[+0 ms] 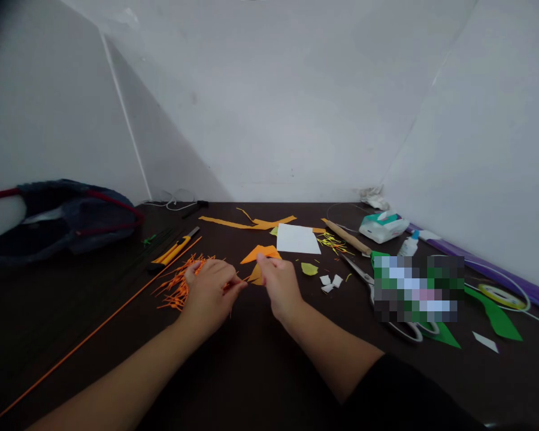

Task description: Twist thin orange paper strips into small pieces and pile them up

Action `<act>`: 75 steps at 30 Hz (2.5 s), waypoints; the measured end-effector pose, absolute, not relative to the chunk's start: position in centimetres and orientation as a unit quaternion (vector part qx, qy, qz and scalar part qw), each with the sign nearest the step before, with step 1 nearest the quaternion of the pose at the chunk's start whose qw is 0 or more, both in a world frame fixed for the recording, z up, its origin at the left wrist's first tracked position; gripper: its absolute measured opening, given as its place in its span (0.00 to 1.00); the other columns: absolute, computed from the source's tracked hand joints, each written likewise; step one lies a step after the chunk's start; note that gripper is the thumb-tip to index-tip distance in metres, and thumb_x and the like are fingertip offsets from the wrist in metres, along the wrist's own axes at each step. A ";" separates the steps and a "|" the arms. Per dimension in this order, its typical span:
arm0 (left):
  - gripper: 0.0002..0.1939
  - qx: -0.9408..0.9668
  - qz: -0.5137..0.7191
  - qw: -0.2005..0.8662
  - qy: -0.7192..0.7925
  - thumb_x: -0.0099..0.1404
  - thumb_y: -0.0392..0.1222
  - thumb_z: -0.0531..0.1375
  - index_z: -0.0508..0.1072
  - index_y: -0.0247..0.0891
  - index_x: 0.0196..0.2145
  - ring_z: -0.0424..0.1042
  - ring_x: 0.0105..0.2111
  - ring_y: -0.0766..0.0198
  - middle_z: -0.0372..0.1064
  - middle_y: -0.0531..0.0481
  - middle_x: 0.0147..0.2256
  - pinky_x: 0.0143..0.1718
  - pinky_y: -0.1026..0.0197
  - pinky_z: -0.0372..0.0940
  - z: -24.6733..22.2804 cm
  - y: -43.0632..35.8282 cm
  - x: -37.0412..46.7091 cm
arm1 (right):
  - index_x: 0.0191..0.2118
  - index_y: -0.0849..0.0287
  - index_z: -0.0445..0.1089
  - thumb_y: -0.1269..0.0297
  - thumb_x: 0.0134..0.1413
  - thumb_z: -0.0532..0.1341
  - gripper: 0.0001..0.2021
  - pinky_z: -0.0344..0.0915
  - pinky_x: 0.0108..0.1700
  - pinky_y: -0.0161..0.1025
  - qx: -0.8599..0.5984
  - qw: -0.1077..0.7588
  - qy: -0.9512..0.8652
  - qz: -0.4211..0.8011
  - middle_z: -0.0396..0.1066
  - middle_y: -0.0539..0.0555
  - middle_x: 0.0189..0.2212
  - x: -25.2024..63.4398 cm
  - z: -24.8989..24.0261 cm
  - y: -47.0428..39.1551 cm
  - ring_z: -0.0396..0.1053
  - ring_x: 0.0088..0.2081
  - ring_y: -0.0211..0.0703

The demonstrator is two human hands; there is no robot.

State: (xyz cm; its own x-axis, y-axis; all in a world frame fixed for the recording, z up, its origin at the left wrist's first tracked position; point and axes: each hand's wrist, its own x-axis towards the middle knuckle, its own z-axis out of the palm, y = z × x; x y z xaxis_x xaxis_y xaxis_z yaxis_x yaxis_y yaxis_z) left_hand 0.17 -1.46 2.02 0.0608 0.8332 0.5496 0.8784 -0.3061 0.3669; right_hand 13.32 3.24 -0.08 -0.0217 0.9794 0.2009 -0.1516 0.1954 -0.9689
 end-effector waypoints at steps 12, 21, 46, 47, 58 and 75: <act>0.09 -0.663 -0.424 -0.229 -0.573 0.51 0.45 0.59 0.67 0.38 0.20 0.61 0.25 0.65 0.64 0.55 0.22 0.28 0.64 0.54 1.0 -0.7 -0.7 | 0.27 0.56 0.72 0.64 0.44 0.62 0.03 0.59 0.38 0.40 -0.274 0.507 -0.645 0.501 0.68 0.51 0.29 14.3 0.0 3.6 0.64 0.34 0.40; 0.08 -0.693 -0.392 -0.156 -0.584 0.50 0.41 0.60 0.67 0.38 0.18 0.63 0.29 0.62 0.65 0.54 0.22 0.34 0.61 0.54 2.0 -1.0 -0.2 | 0.17 0.58 0.60 0.68 0.45 0.58 0.10 0.52 0.27 0.36 -0.360 0.498 -0.757 0.222 0.58 0.47 0.18 14.0 1.1 3.1 0.57 0.24 0.37; 0.10 -0.588 -0.476 -0.385 -0.528 0.50 0.44 0.59 0.63 0.36 0.19 0.54 0.19 0.70 0.57 0.58 0.18 0.22 0.67 0.50 1.6 -1.3 0.0 | 0.28 0.59 0.73 0.68 0.41 0.64 0.04 0.54 0.29 0.34 -0.233 0.487 -0.565 0.624 0.67 0.50 0.27 13.6 0.5 2.7 0.60 0.28 0.35; 0.10 -0.591 -0.480 -0.387 -0.520 0.50 0.43 0.60 0.63 0.36 0.19 0.54 0.20 0.70 0.57 0.58 0.18 0.23 0.67 0.50 1.6 -1.3 0.1 | 0.26 0.60 0.72 0.69 0.41 0.64 0.02 0.54 0.29 0.35 -0.229 0.492 -0.560 0.626 0.67 0.50 0.26 13.5 0.5 2.6 0.60 0.28 0.35; 0.10 -0.633 -0.479 -0.237 -0.561 0.50 0.42 0.60 0.64 0.37 0.17 0.61 0.25 0.65 0.63 0.55 0.20 0.29 0.63 0.55 1.5 -1.3 0.7 | 0.19 0.60 0.62 0.72 0.36 0.66 0.09 0.53 0.28 0.34 -0.225 0.552 -0.456 0.661 0.62 0.45 0.18 12.4 0.5 1.9 0.58 0.23 0.33; 0.10 -0.601 -0.487 -0.176 -0.608 0.50 0.43 0.60 0.64 0.37 0.18 0.64 0.29 0.62 0.64 0.54 0.23 0.34 0.60 0.56 1.2 -0.8 0.2 | 0.26 0.60 0.70 0.63 0.41 0.64 0.06 0.53 0.26 0.34 -0.256 0.631 -0.404 0.611 0.60 0.47 0.20 13.8 1.1 3.2 0.55 0.23 0.32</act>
